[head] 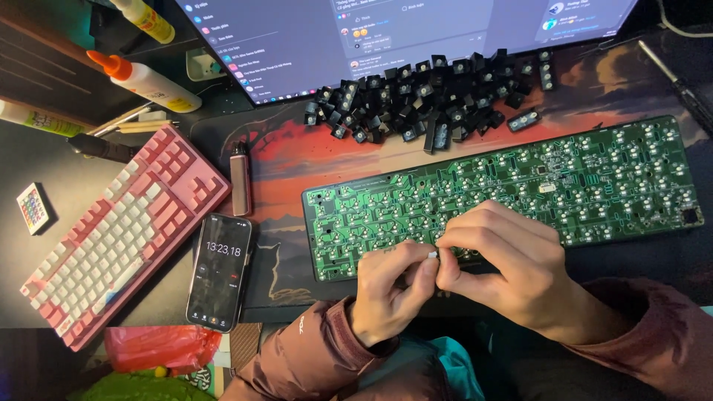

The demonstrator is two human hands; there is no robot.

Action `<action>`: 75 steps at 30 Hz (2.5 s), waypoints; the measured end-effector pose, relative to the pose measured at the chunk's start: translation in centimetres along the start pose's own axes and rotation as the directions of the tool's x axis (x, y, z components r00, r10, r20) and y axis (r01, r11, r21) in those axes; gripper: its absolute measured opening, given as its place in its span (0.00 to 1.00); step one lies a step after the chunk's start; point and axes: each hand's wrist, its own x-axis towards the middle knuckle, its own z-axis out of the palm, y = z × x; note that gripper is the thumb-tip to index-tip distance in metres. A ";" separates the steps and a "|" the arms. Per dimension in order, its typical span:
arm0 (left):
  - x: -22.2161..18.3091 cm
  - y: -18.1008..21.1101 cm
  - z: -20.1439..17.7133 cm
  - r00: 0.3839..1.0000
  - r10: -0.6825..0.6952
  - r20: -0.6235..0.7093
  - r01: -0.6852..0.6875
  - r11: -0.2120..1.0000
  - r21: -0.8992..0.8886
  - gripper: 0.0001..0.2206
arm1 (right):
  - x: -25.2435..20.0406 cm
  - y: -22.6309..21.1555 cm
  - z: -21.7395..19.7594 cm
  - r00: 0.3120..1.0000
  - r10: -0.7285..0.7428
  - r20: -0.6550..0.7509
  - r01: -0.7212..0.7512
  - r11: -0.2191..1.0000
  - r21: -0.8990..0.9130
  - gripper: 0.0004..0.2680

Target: Manually repairing or modifying a keyboard PCB by connecting thin wires to specific points on the circuit board.

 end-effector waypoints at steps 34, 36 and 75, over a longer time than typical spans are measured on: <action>1.7 0.7 -0.8 0.982 0.179 0.065 -0.182 0.982 0.057 0.08 | -1.8 1.3 0.1 0.985 -0.168 0.040 0.171 0.982 -0.085 0.02; 1.7 0.7 -0.7 0.976 0.209 0.053 -0.213 0.973 0.085 0.08 | -2.2 1.5 0.2 0.982 -0.183 0.049 0.188 0.975 -0.117 0.05; 0.7 -0.8 -0.2 0.990 0.139 0.002 -0.139 0.986 0.089 0.12 | -2.7 1.8 -0.6 0.988 -0.141 0.057 0.141 0.990 0.001 0.07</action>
